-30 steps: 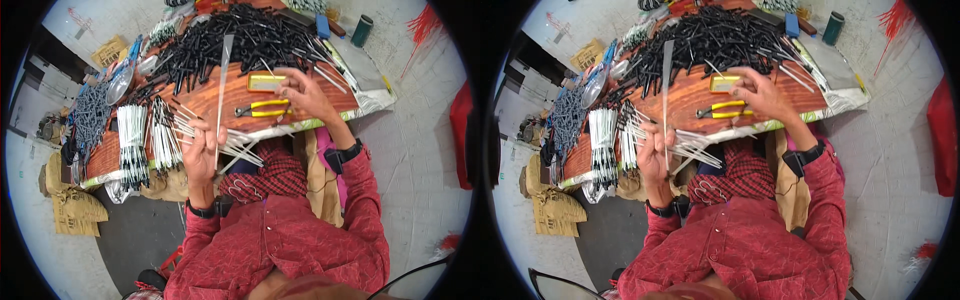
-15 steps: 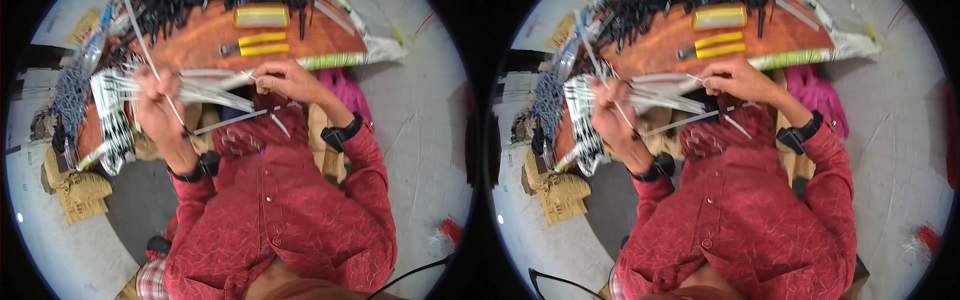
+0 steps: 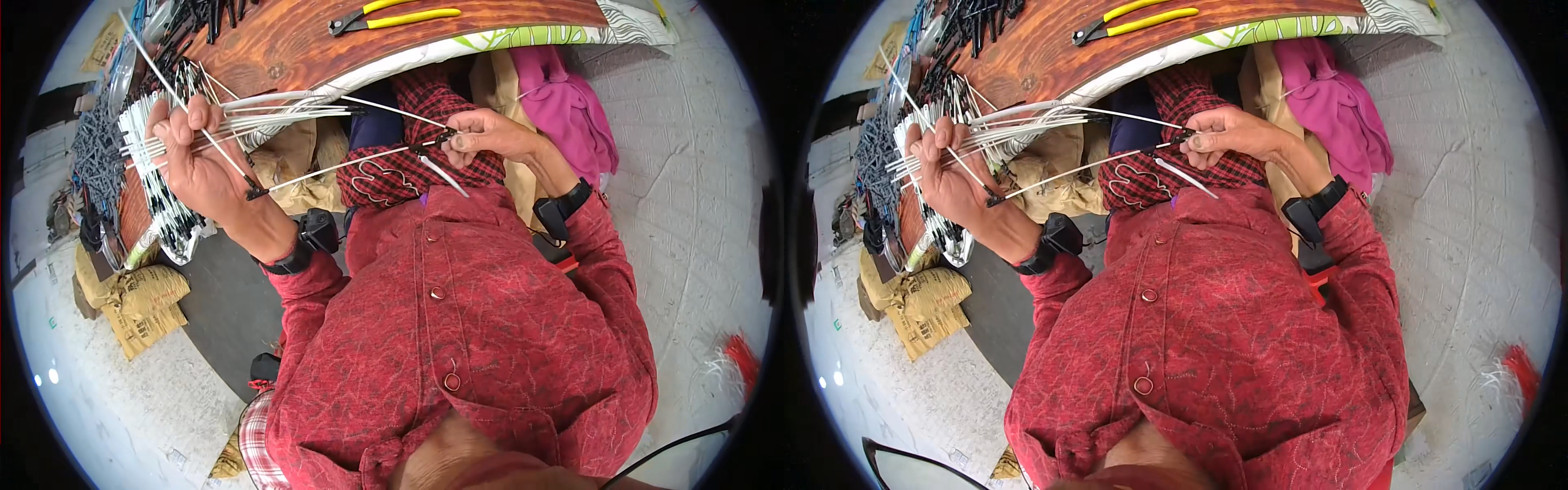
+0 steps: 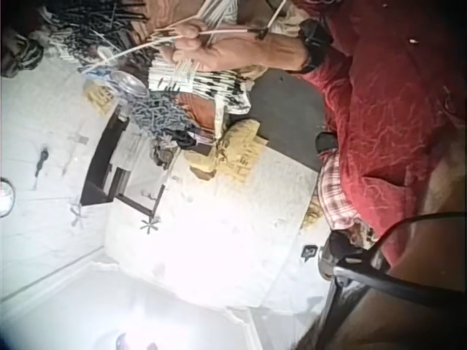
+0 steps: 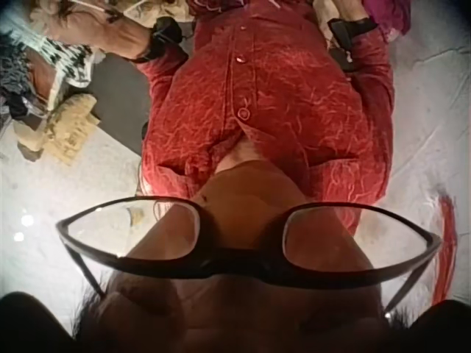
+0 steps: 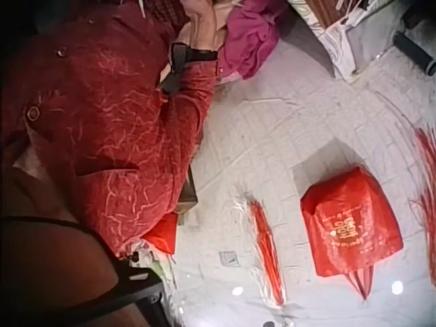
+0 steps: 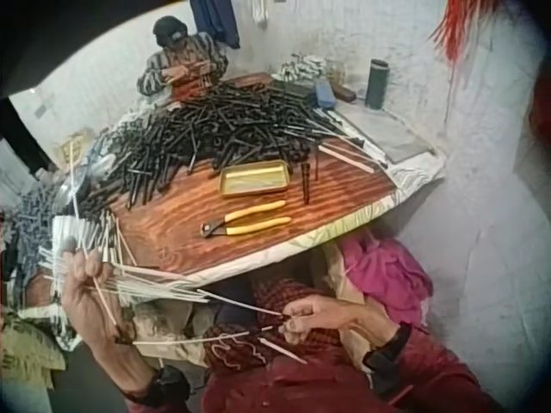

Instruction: The person trims the ends of white rods using pliers, gathers them into bundles, and sorts through them by hand. They then move a pink cloth and a white bag before continuing to arrange and trim more rods.

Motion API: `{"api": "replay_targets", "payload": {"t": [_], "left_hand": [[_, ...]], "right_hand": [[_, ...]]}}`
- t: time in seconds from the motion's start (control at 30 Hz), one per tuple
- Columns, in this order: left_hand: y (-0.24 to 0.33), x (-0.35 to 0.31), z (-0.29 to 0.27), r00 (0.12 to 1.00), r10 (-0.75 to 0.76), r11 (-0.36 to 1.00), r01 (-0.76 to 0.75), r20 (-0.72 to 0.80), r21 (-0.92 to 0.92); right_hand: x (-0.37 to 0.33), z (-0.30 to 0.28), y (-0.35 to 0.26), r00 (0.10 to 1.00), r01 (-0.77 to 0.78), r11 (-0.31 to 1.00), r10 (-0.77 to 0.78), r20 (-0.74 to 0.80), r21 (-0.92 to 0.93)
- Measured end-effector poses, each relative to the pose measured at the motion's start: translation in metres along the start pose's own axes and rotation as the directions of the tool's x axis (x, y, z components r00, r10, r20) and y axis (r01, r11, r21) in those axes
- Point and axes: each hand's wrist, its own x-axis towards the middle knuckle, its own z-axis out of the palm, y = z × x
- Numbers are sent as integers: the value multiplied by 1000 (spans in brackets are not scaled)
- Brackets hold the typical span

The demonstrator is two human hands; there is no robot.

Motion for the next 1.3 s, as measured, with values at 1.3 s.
{"api": "replay_targets", "payload": {"t": [1.3], "left_hand": [[-72,-95,66,967,194,797,-254,166,548]], "right_hand": [[-25,71,-53,701,713,558,-597,-390,425]]}}
